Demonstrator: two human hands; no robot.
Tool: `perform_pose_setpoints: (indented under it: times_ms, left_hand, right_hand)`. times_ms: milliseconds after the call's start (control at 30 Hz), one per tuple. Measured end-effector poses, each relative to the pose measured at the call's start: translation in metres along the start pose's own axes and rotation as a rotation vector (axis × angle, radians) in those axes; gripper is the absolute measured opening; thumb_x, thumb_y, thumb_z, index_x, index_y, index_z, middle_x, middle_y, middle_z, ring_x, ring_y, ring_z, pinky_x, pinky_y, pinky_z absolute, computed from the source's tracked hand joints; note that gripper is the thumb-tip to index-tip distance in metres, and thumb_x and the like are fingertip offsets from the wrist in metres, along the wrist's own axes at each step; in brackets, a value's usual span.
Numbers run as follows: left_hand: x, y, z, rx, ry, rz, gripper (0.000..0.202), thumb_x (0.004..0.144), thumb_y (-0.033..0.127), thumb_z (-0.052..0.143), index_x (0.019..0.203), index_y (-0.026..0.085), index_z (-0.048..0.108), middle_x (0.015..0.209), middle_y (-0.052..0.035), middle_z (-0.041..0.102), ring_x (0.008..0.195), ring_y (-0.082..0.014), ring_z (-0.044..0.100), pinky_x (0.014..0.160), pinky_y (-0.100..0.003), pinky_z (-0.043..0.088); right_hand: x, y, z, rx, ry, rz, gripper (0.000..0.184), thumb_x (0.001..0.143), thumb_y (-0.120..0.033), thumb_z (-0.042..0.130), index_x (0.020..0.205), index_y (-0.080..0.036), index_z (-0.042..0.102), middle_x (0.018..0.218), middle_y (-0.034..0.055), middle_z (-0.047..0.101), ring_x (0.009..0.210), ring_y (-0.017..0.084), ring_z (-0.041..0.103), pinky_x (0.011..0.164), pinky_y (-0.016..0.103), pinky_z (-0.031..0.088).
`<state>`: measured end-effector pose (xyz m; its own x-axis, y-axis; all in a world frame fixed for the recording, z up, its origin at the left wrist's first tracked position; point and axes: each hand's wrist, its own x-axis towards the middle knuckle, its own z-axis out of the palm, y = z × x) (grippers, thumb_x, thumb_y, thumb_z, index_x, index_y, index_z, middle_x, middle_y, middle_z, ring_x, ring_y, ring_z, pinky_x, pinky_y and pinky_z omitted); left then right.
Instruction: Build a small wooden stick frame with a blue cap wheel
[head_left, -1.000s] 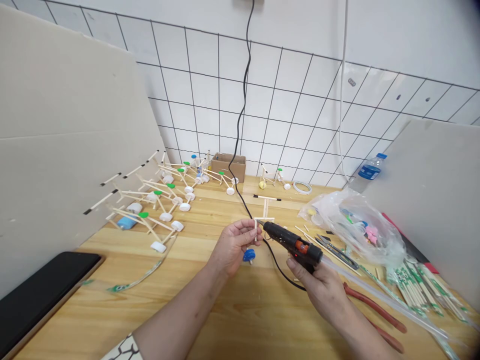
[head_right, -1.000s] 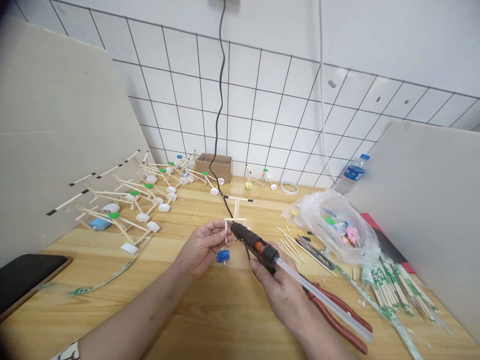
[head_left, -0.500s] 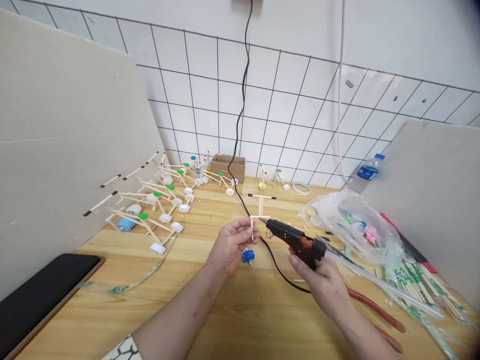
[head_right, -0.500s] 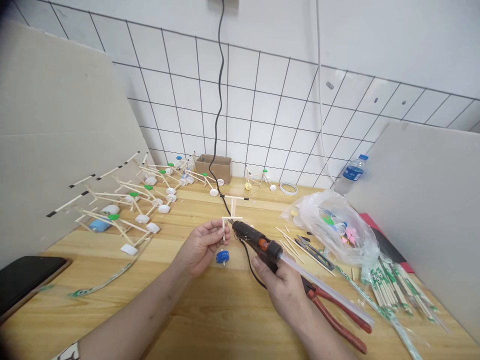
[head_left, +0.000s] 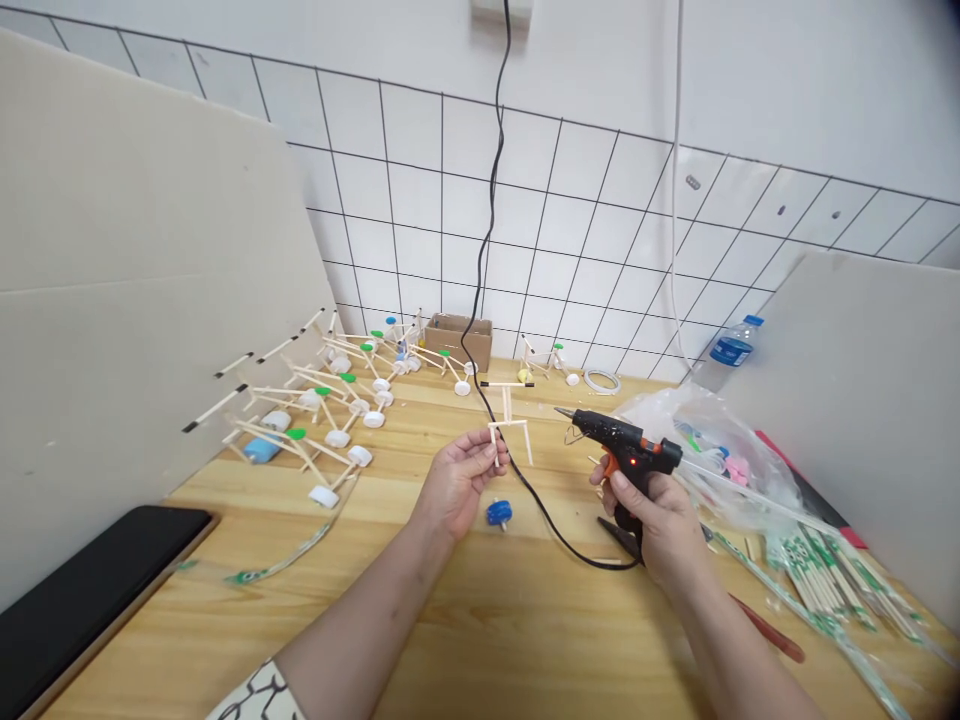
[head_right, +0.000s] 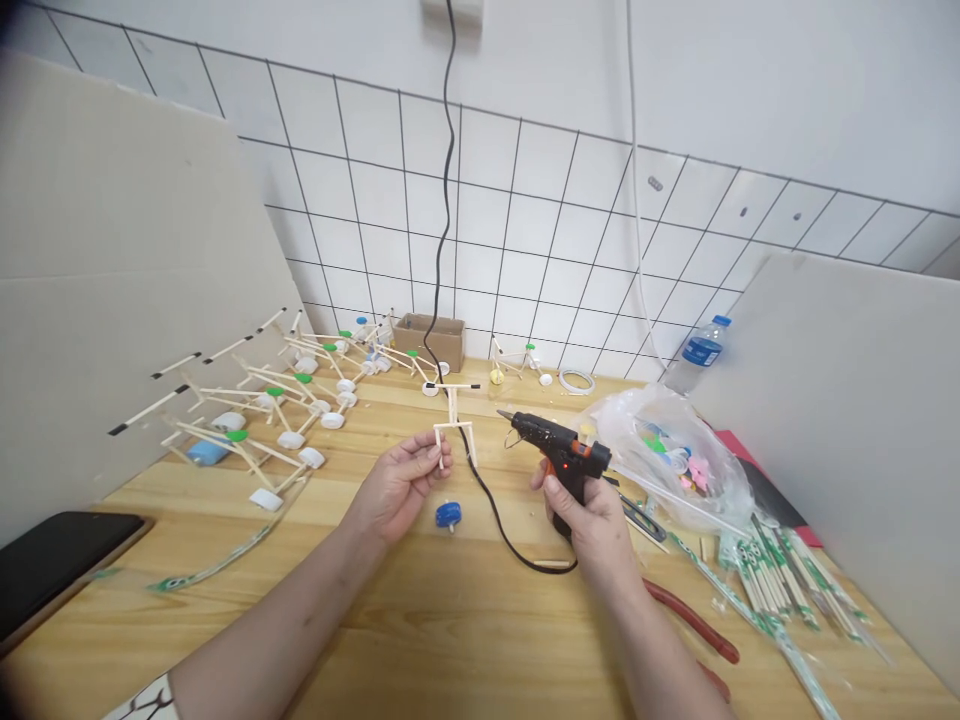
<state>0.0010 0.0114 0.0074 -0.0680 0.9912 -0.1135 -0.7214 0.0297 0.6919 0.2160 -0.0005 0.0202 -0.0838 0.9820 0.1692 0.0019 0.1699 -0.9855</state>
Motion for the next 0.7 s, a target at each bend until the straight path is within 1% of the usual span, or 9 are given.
perform_pose_setpoints:
  times_ms: [100,233,367,433,500,533,633,700]
  left_hand:
    - [0.001,0.0,-0.001,-0.009,-0.011,0.016,0.02,0.055,0.007,0.074,0.072,0.01,0.064,0.064,-0.0026,0.065,0.058,-0.0093,0.06,0.056,-0.019,0.047]
    - [0.004,0.0,-0.004,-0.014,-0.012,0.031,0.022,0.055,0.008,0.075,0.074,0.01,0.063,0.065,-0.0023,0.065,0.058,-0.0089,0.06,0.056,-0.019,0.048]
    - [0.005,0.0,-0.005,-0.017,-0.013,0.038,0.022,0.055,0.009,0.075,0.074,0.011,0.063,0.065,-0.0018,0.065,0.058,-0.0092,0.06,0.056,-0.019,0.048]
    - [0.005,0.001,-0.005,-0.018,-0.012,0.038,0.022,0.055,0.008,0.074,0.073,0.011,0.064,0.066,-0.0018,0.065,0.058,-0.0092,0.06,0.056,-0.019,0.048]
    - [0.005,0.001,-0.005,-0.021,-0.006,0.04,0.021,0.055,0.008,0.074,0.073,0.011,0.063,0.066,-0.0019,0.065,0.057,-0.009,0.06,0.056,-0.019,0.048]
    - [0.005,0.002,-0.005,-0.023,-0.002,0.041,0.021,0.055,0.008,0.074,0.073,0.01,0.063,0.066,-0.0019,0.065,0.057,-0.0089,0.06,0.055,-0.019,0.048]
    - [0.007,0.002,-0.005,-0.028,0.013,0.04,0.021,0.055,0.007,0.074,0.072,0.01,0.063,0.064,-0.0019,0.065,0.056,-0.0089,0.06,0.055,-0.019,0.047]
    - [0.008,0.001,-0.006,-0.027,0.022,0.037,0.021,0.055,0.007,0.074,0.072,0.01,0.063,0.064,-0.002,0.065,0.056,-0.0089,0.059,0.055,-0.019,0.047]
  right_hand:
    - [0.009,0.003,0.0,0.076,0.018,0.005,0.025,0.074,-0.037,0.065,0.084,-0.015,0.06,0.068,0.002,0.058,0.052,0.011,0.044,0.05,0.026,0.034]
    - [0.022,0.007,0.002,0.191,0.047,0.072,0.025,0.07,-0.038,0.068,0.076,-0.016,0.058,0.064,0.0012,0.059,0.05,0.01,0.046,0.047,0.025,0.036]
    - [0.042,0.006,0.007,0.24,0.04,0.149,0.029,0.065,-0.036,0.073,0.08,-0.018,0.057,0.075,0.0028,0.064,0.053,0.01,0.051,0.047,0.024,0.041]
    - [0.056,0.007,0.01,0.231,0.029,0.189,0.031,0.063,-0.035,0.074,0.082,-0.018,0.057,0.075,0.0024,0.064,0.057,0.011,0.054,0.048,0.024,0.043]
    - [0.071,0.01,0.012,0.206,0.017,0.225,0.03,0.062,-0.036,0.074,0.079,-0.018,0.057,0.071,0.0017,0.063,0.06,0.012,0.056,0.048,0.024,0.044]
    - [0.079,0.013,0.014,0.197,0.016,0.232,0.029,0.061,-0.035,0.074,0.075,-0.017,0.057,0.067,0.0009,0.061,0.058,0.012,0.055,0.048,0.024,0.044]
    - [0.099,0.023,0.018,0.155,0.007,0.255,0.027,0.063,-0.036,0.073,0.067,-0.016,0.056,0.054,-0.0025,0.053,0.046,0.008,0.048,0.044,0.022,0.04]
    - [0.11,0.03,0.021,0.111,0.003,0.264,0.026,0.062,-0.035,0.073,0.065,-0.015,0.055,0.05,-0.0036,0.051,0.042,0.008,0.044,0.042,0.022,0.037]
